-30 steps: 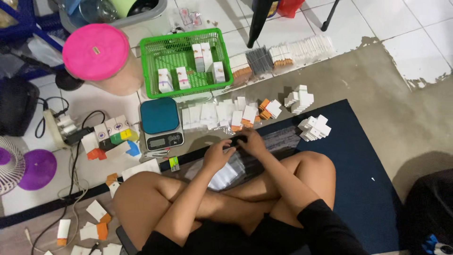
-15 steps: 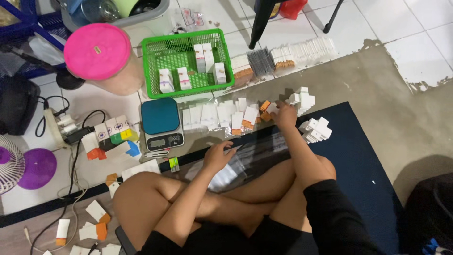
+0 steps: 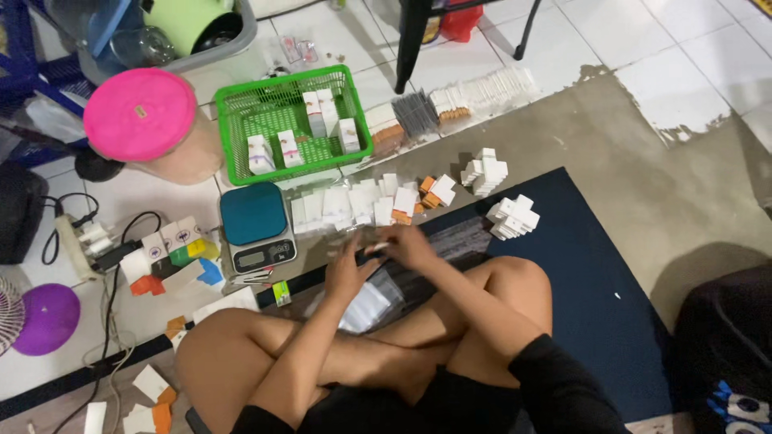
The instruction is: The person sits cross-legged on the floor and repeatedly picks up small white boxes with orange labels. They place each box into a clear plastic bag held in their lap, then set the bag down and pick up another box to continue the process.
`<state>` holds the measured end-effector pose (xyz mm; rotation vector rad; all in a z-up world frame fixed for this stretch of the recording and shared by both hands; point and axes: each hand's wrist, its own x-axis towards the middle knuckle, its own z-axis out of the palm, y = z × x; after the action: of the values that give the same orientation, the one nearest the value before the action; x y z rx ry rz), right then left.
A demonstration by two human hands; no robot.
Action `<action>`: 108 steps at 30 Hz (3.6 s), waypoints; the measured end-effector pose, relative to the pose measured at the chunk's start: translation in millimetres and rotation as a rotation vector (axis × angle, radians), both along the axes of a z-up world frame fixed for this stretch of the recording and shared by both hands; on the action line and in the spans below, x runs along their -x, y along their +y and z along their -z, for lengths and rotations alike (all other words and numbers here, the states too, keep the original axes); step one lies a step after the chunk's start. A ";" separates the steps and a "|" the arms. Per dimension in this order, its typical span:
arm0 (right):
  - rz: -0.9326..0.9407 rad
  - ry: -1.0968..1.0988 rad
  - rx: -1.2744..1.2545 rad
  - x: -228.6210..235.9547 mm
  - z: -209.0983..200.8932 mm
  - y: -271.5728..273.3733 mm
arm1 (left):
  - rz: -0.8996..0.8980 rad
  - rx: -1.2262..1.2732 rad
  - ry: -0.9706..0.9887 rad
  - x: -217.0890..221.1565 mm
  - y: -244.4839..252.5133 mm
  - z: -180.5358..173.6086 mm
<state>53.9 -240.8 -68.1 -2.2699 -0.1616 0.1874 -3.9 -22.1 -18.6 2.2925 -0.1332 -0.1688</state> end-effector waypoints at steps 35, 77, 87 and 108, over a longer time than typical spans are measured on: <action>-0.179 0.038 0.166 26.3 -4.3 32.9 | 0.052 -0.398 0.188 -9.3 20.0 28.0; 0.285 -0.146 -0.440 17.0 -35.1 -1.7 | -0.014 -0.257 0.338 -12.3 58.6 52.7; 0.385 -0.061 -0.587 17.2 -27.7 4.7 | -0.275 0.389 0.280 -18.1 56.4 37.6; 0.571 0.058 -0.799 22.8 9.4 2.8 | -0.296 0.412 0.194 -14.0 36.0 54.9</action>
<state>31.2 -238.0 -77.4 -1.4341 0.3829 -0.1052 10.0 13.9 -73.4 1.8474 0.2501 -0.1888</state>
